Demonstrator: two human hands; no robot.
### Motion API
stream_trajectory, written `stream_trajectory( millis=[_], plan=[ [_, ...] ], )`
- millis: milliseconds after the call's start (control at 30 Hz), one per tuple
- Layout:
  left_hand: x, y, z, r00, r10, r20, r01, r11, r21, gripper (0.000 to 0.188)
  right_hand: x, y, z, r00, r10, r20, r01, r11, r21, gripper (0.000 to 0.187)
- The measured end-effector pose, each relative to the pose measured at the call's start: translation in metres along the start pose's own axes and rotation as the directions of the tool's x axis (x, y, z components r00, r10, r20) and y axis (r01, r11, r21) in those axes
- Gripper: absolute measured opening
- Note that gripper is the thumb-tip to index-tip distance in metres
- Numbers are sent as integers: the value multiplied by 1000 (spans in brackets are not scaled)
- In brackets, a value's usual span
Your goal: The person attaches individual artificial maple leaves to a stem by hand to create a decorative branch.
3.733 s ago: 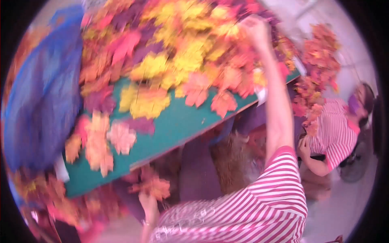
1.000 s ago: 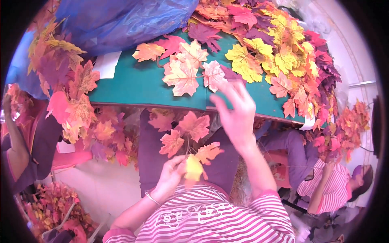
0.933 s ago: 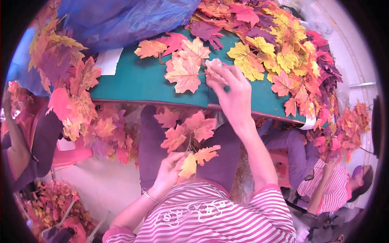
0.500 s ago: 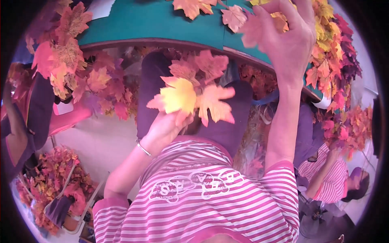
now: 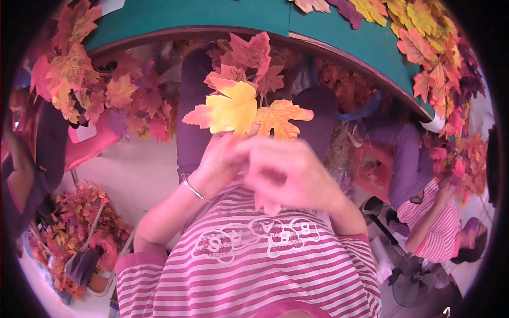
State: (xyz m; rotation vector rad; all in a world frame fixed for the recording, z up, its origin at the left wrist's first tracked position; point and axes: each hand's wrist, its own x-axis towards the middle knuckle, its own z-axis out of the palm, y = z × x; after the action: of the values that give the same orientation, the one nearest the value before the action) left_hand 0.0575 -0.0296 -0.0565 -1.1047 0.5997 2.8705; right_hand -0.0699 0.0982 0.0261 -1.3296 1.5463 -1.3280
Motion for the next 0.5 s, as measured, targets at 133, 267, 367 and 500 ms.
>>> stream_trajectory(
  millis=[133,267,367,500],
  plan=[
    [4,-2,3,998,53,31,-55,997,56,48,-7,37,-21,879,360,-311,-344,933,109,6],
    [0,4,9,962,15,274,24,990,-136,57,-6,37,-23,886,323,-333,-366,928,-74,9],
    [1,-1,1,977,-2,214,14,998,-56,59,-6,32,-22,903,279,-328,-335,933,-130,10],
    [8,-6,-3,950,60,308,21,967,-252,49,-7,28,-12,908,173,-383,-262,945,-195,10]
  ],
)
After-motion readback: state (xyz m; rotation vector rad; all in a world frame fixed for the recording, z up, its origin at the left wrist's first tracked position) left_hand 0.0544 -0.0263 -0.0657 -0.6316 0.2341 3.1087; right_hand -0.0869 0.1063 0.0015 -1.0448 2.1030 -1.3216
